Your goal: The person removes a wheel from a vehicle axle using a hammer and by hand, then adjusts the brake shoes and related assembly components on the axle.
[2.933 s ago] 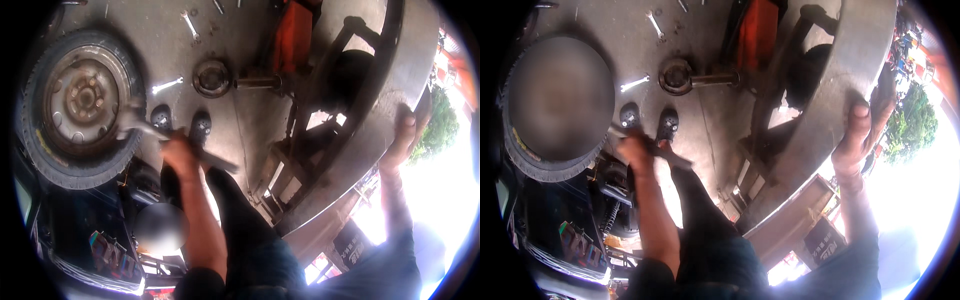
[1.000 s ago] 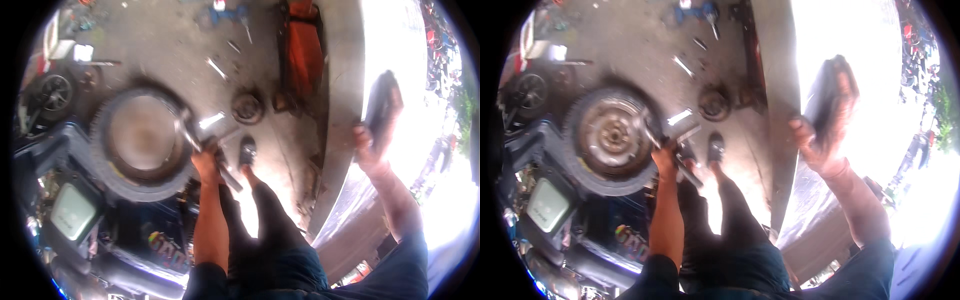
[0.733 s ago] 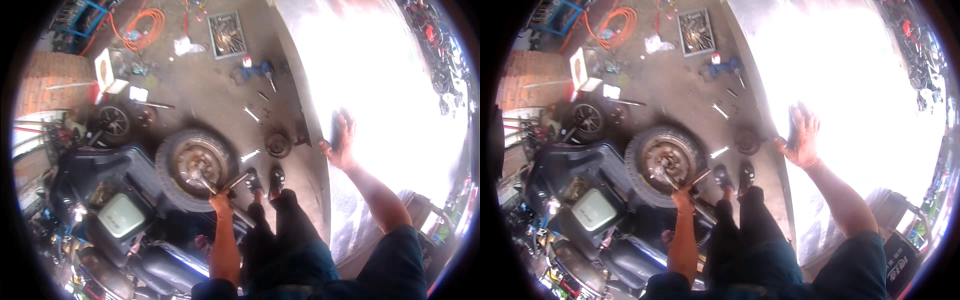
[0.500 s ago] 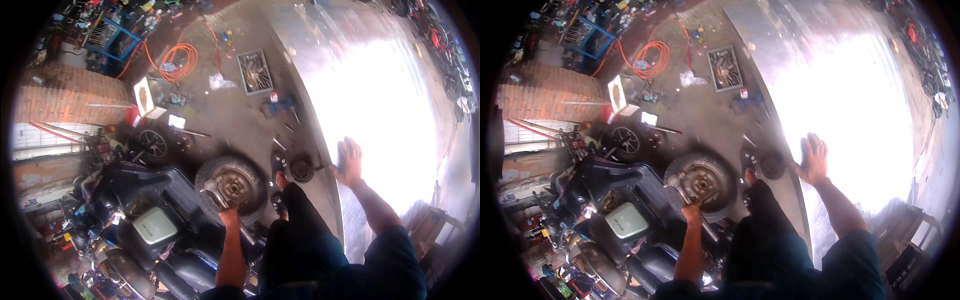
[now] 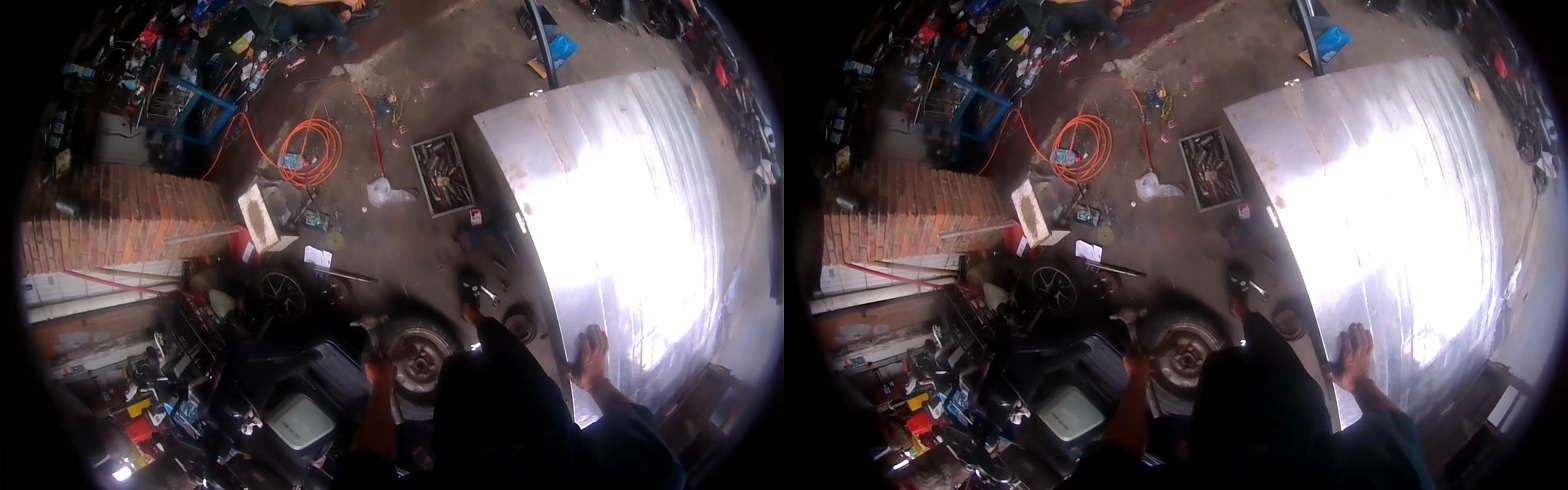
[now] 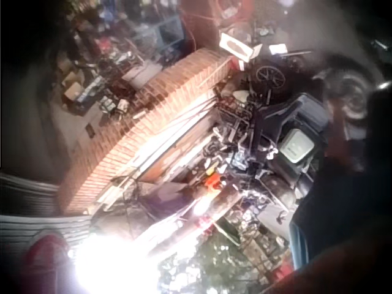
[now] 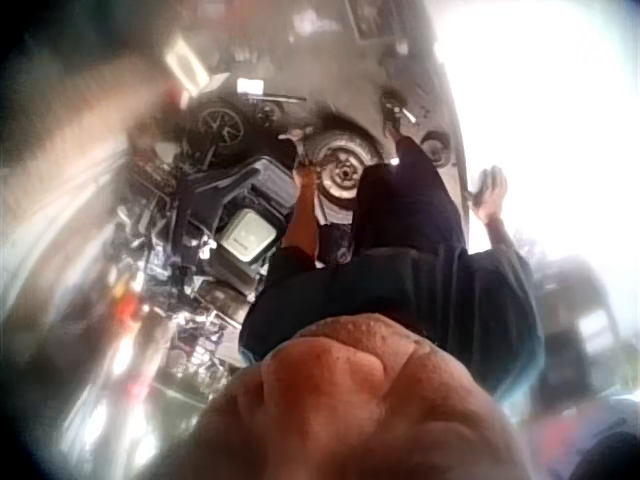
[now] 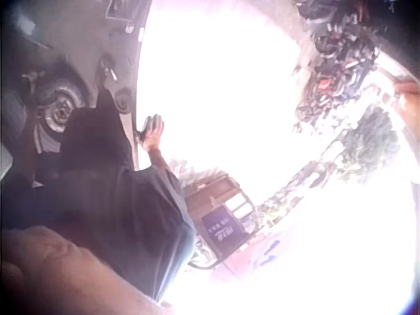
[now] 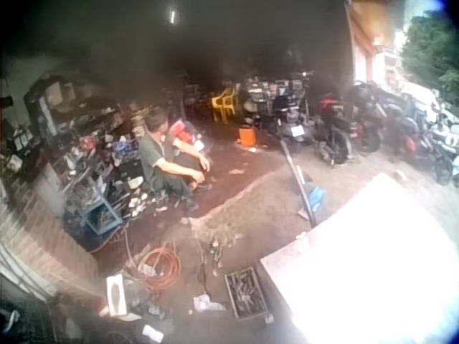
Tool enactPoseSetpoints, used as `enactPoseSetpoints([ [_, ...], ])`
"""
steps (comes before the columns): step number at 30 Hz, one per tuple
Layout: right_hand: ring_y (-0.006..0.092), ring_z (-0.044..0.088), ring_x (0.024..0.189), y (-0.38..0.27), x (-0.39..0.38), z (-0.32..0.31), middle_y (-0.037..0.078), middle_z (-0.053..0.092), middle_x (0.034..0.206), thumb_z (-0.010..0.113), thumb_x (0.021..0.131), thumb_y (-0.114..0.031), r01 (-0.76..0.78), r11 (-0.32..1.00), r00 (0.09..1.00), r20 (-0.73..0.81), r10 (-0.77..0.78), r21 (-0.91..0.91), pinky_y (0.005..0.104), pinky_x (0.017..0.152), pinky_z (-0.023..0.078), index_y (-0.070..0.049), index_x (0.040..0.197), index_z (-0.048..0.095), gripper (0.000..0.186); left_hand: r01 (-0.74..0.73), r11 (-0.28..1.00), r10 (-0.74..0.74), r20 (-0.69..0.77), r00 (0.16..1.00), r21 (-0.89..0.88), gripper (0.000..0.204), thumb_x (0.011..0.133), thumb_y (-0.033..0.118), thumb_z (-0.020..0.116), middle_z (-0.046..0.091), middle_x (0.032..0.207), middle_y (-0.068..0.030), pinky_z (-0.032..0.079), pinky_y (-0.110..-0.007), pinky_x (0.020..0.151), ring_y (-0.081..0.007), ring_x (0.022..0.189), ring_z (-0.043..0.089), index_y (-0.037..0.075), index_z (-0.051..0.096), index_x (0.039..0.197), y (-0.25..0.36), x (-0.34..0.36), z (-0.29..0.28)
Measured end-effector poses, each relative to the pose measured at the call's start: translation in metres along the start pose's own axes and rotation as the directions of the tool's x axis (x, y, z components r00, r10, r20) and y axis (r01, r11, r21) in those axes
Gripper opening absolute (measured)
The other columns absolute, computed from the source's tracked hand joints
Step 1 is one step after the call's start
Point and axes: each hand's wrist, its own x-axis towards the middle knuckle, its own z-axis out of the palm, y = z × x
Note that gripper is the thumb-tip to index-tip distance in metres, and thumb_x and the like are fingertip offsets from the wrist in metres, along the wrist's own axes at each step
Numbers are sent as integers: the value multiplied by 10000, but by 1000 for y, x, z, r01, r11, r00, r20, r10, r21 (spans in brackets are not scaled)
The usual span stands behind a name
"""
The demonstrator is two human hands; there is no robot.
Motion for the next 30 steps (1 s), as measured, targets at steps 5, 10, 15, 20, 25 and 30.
enactPoseSetpoints([
  [5,398,403,1204,-33,54,-18,230,414,1312,651,813,-313,-370,926,924,132,358,77,529,988,294,-51,1267,449,562,-399,703,472,33,881,589,451,701,385,713,684,871,-197,527,-459,691,-381,838,666,5,680,943,4,80,-32],
  [10,423,391,1218,-59,189,-19,239,444,1286,632,836,-287,-420,883,829,-306,468,210,546,1017,265,-19,1271,459,539,-244,838,235,81,969,488,459,672,359,722,685,916,-204,530,-464,774,-385,914,661,1,674,957,140,77,-60],
  [15,426,400,1203,-82,335,-24,237,460,1268,588,868,-325,-338,895,774,-455,441,292,526,1002,296,-9,1262,458,522,-64,827,75,3,997,558,376,717,341,699,690,956,-195,535,-450,810,-365,951,664,25,685,920,178,132,-98],
  [20,410,456,1118,-96,386,-4,211,500,1223,529,904,-369,-707,697,587,-450,673,120,536,932,346,-14,1179,493,450,-73,857,69,27,997,510,461,701,393,729,682,1034,-180,528,-434,843,-347,994,655,30,679,981,311,180,-67],
  [25,415,438,1171,-68,352,20,248,497,1241,452,967,-392,-768,639,563,-437,701,35,523,978,335,35,1252,487,514,-272,800,266,89,960,536,497,701,399,720,672,1000,-201,512,-456,855,-393,983,636,32,638,1025,428,292,-5],
  [30,380,439,1228,-67,351,4,251,453,1312,340,1029,-299,-700,713,656,-417,629,-27,461,1033,359,85,1311,433,485,-504,750,578,-53,814,429,263,737,222,647,652,783,-219,512,-458,644,-396,758,656,-7,613,862,502,423,58],
])
